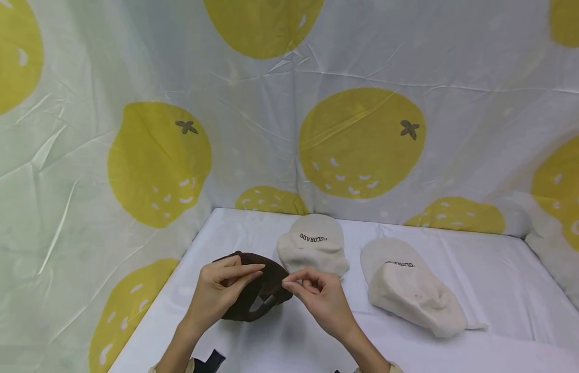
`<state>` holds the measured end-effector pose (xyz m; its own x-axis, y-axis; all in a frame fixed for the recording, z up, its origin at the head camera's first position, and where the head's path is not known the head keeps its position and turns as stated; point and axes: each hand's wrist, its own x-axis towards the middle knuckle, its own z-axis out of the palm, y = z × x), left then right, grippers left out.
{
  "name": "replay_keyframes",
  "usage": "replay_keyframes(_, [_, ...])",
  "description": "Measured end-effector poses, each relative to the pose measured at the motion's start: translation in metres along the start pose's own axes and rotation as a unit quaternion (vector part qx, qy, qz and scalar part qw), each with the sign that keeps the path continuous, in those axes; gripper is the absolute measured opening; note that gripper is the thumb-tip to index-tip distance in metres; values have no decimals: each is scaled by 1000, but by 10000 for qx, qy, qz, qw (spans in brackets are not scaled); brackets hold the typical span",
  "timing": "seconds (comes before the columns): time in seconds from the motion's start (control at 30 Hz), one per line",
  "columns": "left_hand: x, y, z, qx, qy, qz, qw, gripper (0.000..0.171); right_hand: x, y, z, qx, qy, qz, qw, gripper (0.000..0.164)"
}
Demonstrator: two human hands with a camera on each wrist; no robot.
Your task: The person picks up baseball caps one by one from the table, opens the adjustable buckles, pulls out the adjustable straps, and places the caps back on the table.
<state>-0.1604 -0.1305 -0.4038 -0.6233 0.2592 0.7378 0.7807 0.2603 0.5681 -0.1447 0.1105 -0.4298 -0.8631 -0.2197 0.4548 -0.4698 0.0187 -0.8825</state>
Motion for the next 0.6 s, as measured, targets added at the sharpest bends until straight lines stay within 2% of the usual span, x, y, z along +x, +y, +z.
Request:
replay_keyframes(0.2, [-5,15,9,-244,-151,241,9993,20,4,-5,4,61,233,19,9997,7])
replay_keyframes(0.33, [-8,18,17,-176,-4,348,9992,20,5,-6,7,182,398,101,9990,6])
replay_keyframes(0.4, [-8,18,21,-149,97,330,9993,20,6,-7,9,261,472,99,9985,6])
replay_keyframes(0.6, [-9,17,28,-273,228,-62,9993,18,6,-8,14,421,655,140,9969,7])
